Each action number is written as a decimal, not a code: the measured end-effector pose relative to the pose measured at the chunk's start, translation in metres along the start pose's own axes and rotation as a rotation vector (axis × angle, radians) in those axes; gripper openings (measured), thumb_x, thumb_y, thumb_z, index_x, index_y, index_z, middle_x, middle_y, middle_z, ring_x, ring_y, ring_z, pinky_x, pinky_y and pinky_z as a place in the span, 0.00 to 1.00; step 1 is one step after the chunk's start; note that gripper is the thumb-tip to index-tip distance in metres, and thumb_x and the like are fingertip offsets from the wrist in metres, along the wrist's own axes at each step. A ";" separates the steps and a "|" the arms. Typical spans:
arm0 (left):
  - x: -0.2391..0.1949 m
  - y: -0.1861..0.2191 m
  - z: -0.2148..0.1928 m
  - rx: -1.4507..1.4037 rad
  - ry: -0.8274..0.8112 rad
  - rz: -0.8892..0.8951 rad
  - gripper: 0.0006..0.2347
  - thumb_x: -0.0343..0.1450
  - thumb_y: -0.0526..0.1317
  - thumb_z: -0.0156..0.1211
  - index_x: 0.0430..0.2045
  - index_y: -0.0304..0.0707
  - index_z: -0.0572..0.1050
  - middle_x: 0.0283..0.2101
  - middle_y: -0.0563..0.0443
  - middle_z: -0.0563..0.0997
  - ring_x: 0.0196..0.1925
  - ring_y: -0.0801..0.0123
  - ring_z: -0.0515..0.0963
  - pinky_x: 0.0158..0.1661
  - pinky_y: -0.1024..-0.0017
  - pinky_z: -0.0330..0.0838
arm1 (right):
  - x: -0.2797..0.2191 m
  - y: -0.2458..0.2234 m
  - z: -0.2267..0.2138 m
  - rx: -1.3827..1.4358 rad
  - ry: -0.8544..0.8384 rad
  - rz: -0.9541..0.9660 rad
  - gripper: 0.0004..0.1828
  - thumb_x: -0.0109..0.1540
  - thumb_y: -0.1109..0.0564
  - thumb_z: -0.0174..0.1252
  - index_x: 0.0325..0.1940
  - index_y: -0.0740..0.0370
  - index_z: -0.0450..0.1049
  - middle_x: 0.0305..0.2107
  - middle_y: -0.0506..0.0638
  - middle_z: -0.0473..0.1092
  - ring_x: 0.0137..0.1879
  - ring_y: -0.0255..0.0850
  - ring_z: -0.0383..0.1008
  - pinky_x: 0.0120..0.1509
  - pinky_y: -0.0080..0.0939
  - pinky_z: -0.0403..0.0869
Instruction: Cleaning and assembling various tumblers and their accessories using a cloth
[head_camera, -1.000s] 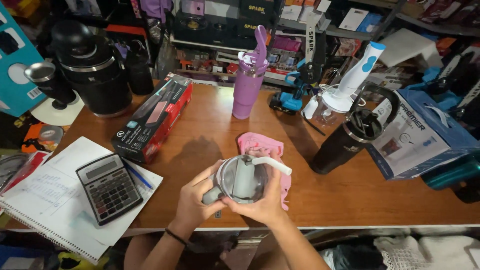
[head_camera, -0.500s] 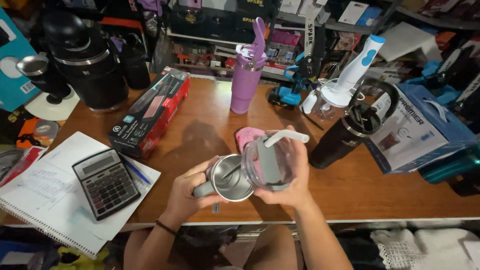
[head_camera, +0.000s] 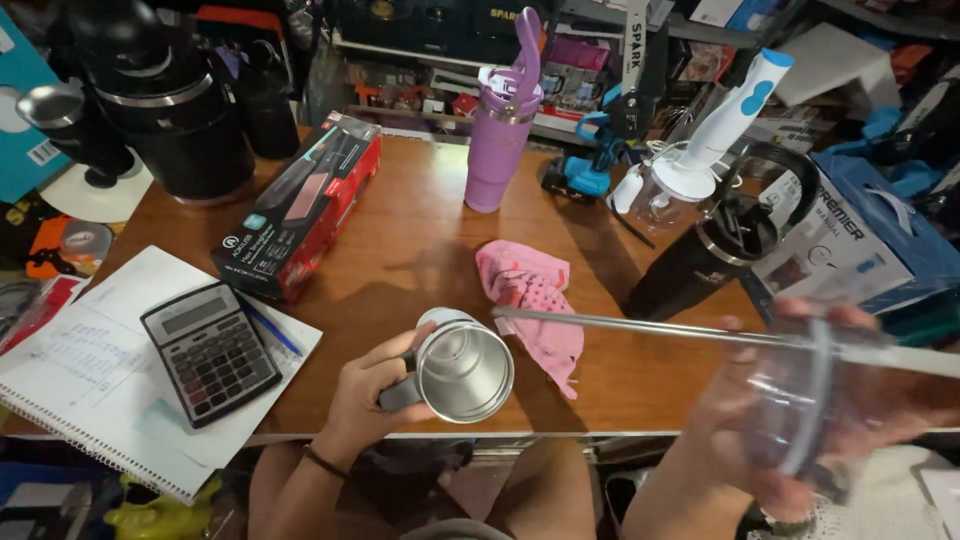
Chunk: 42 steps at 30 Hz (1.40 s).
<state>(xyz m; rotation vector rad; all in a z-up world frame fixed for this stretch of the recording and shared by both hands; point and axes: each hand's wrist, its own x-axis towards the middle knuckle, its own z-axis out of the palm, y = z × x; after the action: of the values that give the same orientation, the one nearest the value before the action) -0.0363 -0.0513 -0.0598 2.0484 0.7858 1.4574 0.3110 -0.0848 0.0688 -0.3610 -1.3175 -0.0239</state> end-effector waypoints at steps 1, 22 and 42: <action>0.001 0.003 0.000 -0.002 0.000 -0.004 0.21 0.62 0.46 0.74 0.16 0.38 0.61 0.64 0.32 0.74 0.62 0.55 0.80 0.55 0.67 0.74 | 0.000 0.000 -0.002 -0.001 -0.002 0.003 0.59 0.47 0.23 0.44 0.85 0.32 0.59 0.73 0.63 0.54 0.80 0.58 0.53 0.87 0.66 0.61; 0.039 0.057 -0.020 0.188 -0.146 0.245 0.17 0.69 0.46 0.67 0.25 0.27 0.70 0.62 0.29 0.73 0.61 0.49 0.81 0.61 0.62 0.75 | -0.068 0.111 0.063 -0.240 -0.035 0.394 0.56 0.54 0.53 0.73 0.79 0.56 0.47 0.68 0.63 0.56 0.73 0.49 0.61 0.77 0.48 0.63; 0.151 0.064 -0.059 0.813 -0.321 0.459 0.20 0.72 0.42 0.60 0.60 0.41 0.75 0.31 0.31 0.82 0.26 0.36 0.80 0.26 0.47 0.70 | -0.102 0.175 0.115 -0.140 -0.102 0.381 0.66 0.39 0.68 0.79 0.78 0.65 0.51 0.64 0.64 0.59 0.71 0.55 0.62 0.76 0.57 0.58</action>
<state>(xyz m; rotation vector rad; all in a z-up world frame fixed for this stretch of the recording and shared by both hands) -0.0429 0.0137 0.1013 3.1495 0.8989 1.0354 0.2153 0.0924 -0.0473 -0.7357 -1.3326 0.2259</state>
